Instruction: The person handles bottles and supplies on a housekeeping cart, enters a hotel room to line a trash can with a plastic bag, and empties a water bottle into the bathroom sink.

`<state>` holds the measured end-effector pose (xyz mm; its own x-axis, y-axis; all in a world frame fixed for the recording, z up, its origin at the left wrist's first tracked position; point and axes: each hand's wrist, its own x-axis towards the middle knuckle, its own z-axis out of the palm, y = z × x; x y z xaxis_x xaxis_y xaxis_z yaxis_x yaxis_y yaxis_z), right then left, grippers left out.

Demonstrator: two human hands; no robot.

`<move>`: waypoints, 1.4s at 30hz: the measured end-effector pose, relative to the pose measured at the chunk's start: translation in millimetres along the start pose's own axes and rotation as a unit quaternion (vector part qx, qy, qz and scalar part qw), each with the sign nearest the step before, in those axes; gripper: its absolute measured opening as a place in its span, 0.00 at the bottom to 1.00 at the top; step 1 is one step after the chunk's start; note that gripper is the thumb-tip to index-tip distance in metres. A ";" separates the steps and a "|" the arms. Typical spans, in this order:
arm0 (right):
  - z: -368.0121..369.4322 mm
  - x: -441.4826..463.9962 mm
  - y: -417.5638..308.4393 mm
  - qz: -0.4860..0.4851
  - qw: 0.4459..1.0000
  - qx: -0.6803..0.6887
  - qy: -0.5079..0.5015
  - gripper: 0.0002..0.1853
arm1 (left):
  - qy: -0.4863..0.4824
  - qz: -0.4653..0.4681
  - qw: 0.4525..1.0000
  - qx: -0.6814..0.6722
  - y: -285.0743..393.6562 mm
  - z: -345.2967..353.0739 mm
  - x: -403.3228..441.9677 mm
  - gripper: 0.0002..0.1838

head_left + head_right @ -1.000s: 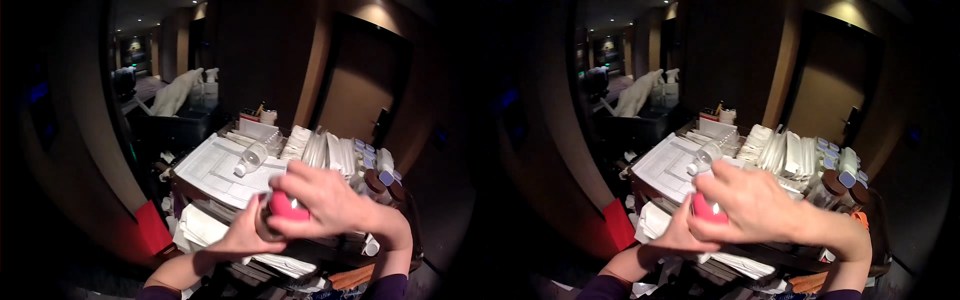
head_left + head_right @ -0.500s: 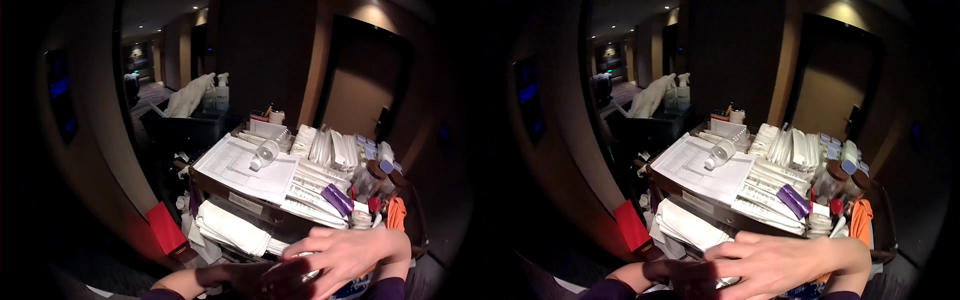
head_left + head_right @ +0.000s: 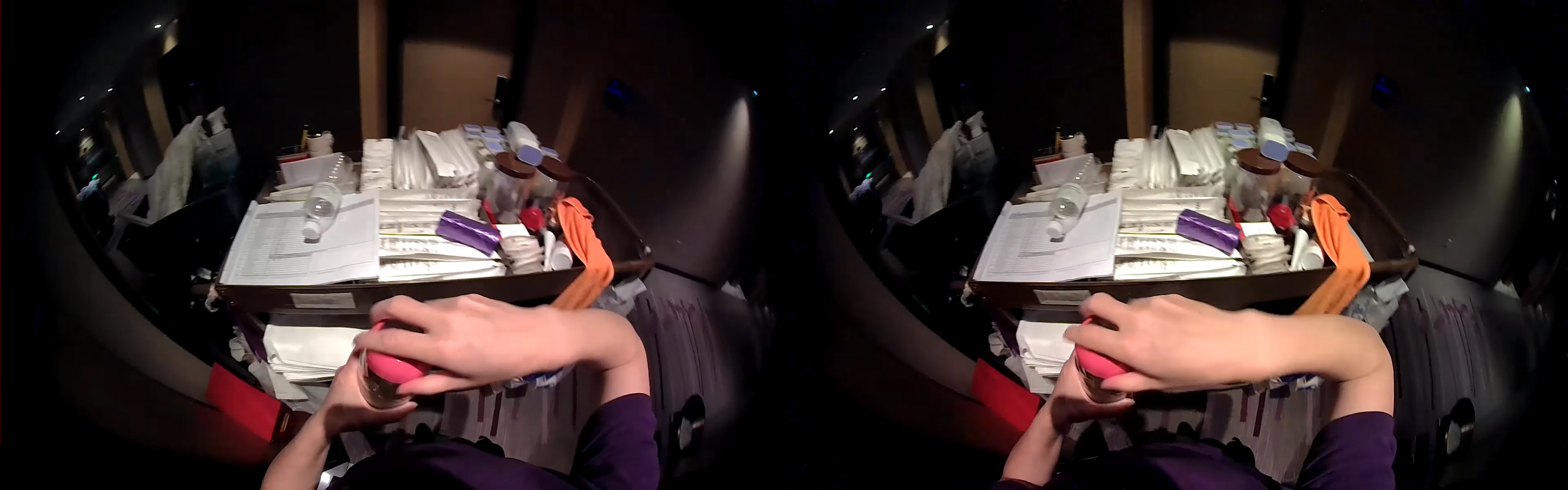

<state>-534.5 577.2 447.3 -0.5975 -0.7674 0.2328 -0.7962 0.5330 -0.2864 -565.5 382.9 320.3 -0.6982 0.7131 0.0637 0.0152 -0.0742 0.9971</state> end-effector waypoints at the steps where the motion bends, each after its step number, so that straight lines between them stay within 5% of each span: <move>1: -1.3 -2.7 6.5 -0.060 0.998 0.008 0.012 0.27 | -0.009 0.003 1.000 0.003 -15.8 -5.0 -0.3 0.54; 2: -4.4 -5.9 9.6 -0.120 0.992 0.014 0.022 0.28 | -0.018 0.009 1.000 0.005 -26.5 -9.4 1.7 0.55; 7: -5.5 -24.8 -11.3 0.044 0.997 0.010 0.061 0.38 | -0.051 0.035 0.998 -0.019 -17.7 3.5 17.1 0.53; 10: 9.6 -36.4 -9.5 0.110 0.994 -0.012 0.024 0.32 | -0.088 -0.008 0.996 0.003 -20.4 8.5 18.7 0.52; 16: 2.1 -63.6 -20.8 0.066 0.996 0.035 0.057 0.25 | -0.236 0.062 0.967 0.067 -32.2 9.7 32.4 0.54; 21: -2.0 -87.6 -34.9 0.062 0.996 0.012 0.059 0.19 | -0.347 0.030 0.926 0.145 -17.6 16.9 45.0 0.51; 26: -30.7 -118.5 -59.1 0.097 0.985 -0.047 0.132 0.14 | -0.416 -0.035 0.907 0.057 -18.4 27.4 48.4 0.48; 27: -23.7 -127.0 -57.0 0.096 0.971 -0.018 0.220 0.13 | -0.403 0.007 0.912 0.080 -12.2 27.3 46.6 0.47; 30: 15.1 -151.2 -39.7 0.033 0.864 0.181 0.469 0.33 | -0.338 0.084 0.932 0.097 9.1 27.4 43.1 0.45; 31: 21.8 -164.3 -39.8 0.060 0.844 0.227 0.483 0.38 | -0.316 0.099 0.939 0.089 21.2 27.0 43.9 0.45; 32: 27.9 -177.4 -39.4 0.085 0.822 0.271 0.494 0.43 | -0.270 0.209 0.934 0.109 31.8 27.3 43.4 0.37; 37: 76.4 -208.6 -38.2 0.231 0.650 0.295 0.661 0.50 | -0.200 0.190 0.961 -0.029 62.6 30.7 50.4 0.22; 42: 110.6 -225.5 -32.3 0.287 0.617 0.315 0.661 0.48 | -0.171 0.483 0.854 0.095 79.9 28.1 58.4 0.25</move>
<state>-363.5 693.6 301.3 -0.6514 0.6675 0.3607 -0.4708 0.0172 -0.8821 -585.0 438.3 404.8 -0.0457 0.5482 0.8351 0.6042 -0.6506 0.4601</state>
